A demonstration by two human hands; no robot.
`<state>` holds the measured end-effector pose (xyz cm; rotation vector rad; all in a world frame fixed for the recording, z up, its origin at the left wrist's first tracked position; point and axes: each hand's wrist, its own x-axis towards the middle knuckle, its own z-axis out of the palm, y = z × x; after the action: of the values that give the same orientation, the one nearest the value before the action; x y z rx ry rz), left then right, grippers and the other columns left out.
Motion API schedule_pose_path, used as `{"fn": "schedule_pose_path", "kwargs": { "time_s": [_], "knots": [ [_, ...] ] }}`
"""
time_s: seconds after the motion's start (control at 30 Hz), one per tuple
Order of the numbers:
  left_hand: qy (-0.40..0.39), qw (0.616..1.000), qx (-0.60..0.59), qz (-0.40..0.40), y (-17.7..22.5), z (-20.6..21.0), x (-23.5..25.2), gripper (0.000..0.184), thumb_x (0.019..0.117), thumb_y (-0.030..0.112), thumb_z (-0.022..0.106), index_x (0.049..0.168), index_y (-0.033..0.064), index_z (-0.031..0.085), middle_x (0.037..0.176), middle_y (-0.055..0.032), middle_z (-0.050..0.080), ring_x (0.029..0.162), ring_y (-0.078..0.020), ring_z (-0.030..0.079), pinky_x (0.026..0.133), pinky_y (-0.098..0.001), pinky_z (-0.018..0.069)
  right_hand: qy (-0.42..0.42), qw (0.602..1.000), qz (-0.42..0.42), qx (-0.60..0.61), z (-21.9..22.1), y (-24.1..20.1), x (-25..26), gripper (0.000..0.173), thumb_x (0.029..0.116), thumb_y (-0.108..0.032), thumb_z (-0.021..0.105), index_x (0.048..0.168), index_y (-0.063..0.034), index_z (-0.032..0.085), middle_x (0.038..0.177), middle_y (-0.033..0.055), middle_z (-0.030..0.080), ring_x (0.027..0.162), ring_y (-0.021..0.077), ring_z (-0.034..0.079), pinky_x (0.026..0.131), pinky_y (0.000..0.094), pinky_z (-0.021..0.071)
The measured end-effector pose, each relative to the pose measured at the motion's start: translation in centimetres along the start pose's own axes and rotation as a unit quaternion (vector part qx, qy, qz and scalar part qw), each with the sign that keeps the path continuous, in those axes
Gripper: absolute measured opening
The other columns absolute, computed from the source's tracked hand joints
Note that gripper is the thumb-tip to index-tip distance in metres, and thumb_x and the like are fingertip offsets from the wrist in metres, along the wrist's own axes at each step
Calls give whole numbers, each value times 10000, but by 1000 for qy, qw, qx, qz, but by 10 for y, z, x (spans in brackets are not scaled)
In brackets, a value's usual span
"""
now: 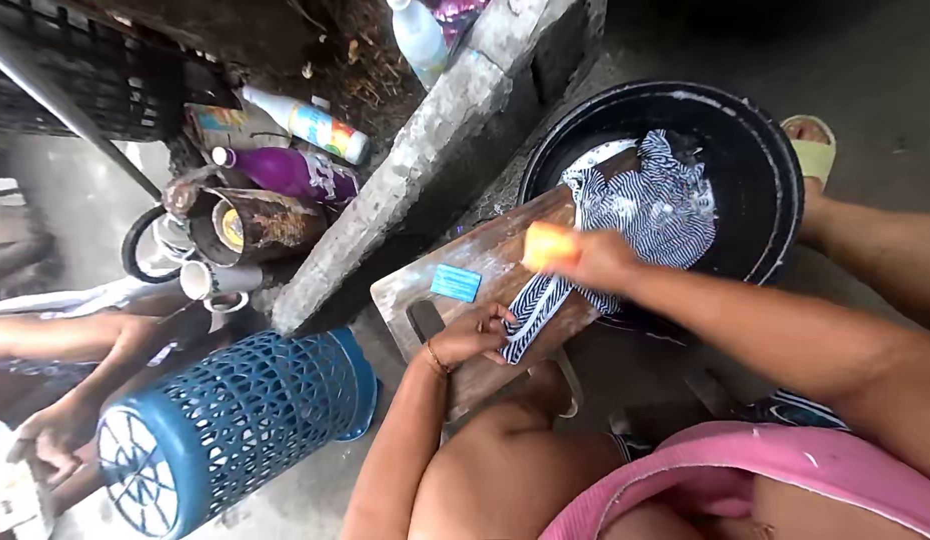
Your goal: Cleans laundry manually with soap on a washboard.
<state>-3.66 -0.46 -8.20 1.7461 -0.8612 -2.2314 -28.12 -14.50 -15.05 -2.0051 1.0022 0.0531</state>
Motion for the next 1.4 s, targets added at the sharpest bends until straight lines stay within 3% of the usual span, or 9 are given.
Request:
{"fn": "schedule_pose_path", "kwargs": {
  "time_s": [0.1, 0.27, 0.4, 0.57, 0.73, 0.87, 1.03, 1.27, 1.4],
  "knots": [
    [38, 992, 117, -23, 4, 0, 0, 298, 912, 137, 743, 1144, -4, 619, 705, 25, 583, 607, -80, 613, 631, -289, 585, -91, 979, -179, 30, 37, 9, -13, 504, 949, -472, 671, 1144, -8, 687, 947, 207, 724, 911, 405, 714, 786, 627, 540],
    [46, 988, 147, 19, 0, 0, 4, 127, 905, 171, 745, 937, 67, 678, 619, 99, 492, 544, 0, 456, 567, -205, 429, -6, 996, 51, -77, -20, 97, 46, 597, 925, -566, 667, 1215, -44, 677, 1013, 266, 715, 986, 491, 688, 835, 706, 510],
    [26, 981, 189, 17, 8, 2, 11, 171, 950, 208, 713, 943, 45, 663, 654, 66, 513, 573, -17, 462, 593, -225, 428, 19, 984, 154, -85, -41, 45, 51, 593, 937, -505, 682, 1209, 20, 648, 1070, 321, 680, 1030, 535, 656, 823, 718, 493],
    [-7, 974, 226, 30, 4, 2, 9, 288, 987, 204, 648, 746, 73, 564, 611, 68, 439, 557, -24, 419, 566, -238, 378, -76, 983, -164, 19, 27, 12, -1, 499, 928, -473, 694, 1128, -16, 705, 933, 195, 733, 893, 396, 721, 771, 631, 544],
    [-16, 982, 172, 76, -4, -1, 2, 299, 960, 161, 638, 679, 126, 543, 579, 110, 439, 527, 15, 406, 529, -206, 354, 11, 989, 106, -100, -34, 115, 59, 614, 938, -553, 660, 1231, -12, 659, 1063, 307, 695, 1023, 527, 669, 839, 721, 502],
    [-56, 978, 185, 78, 1, -3, 6, 285, 951, 161, 656, 678, 107, 596, 604, 106, 500, 564, 19, 454, 565, -212, 389, 34, 983, 167, -72, -49, 43, 54, 588, 937, -477, 695, 1228, 32, 650, 1085, 329, 679, 1046, 538, 654, 844, 724, 491],
    [-42, 977, 201, 61, -2, -6, 2, 310, 930, 140, 646, 637, 119, 545, 585, 107, 459, 546, 14, 422, 547, -218, 362, -110, 976, -185, 25, 21, 15, 3, 515, 920, -498, 702, 1126, -26, 697, 921, 195, 727, 899, 396, 714, 784, 633, 536],
    [143, 985, -1, 95, -4, 1, 6, 192, 1054, 157, 506, 913, 71, 603, 765, 54, 615, 686, -27, 608, 669, -239, 543, 61, 980, 177, -61, -43, 73, 53, 640, 939, -507, 681, 1230, 60, 620, 1064, 350, 669, 1025, 555, 651, 822, 731, 484],
    [216, 960, -140, 108, -3, 5, 14, 216, 1101, 136, 368, 1054, 29, 550, 827, -37, 679, 716, -121, 688, 668, -313, 610, 100, 984, -72, 127, 29, -27, -6, 549, 894, -456, 739, 1129, 36, 681, 861, 186, 721, 806, 334, 723, 732, 561, 587]
  ]
}}
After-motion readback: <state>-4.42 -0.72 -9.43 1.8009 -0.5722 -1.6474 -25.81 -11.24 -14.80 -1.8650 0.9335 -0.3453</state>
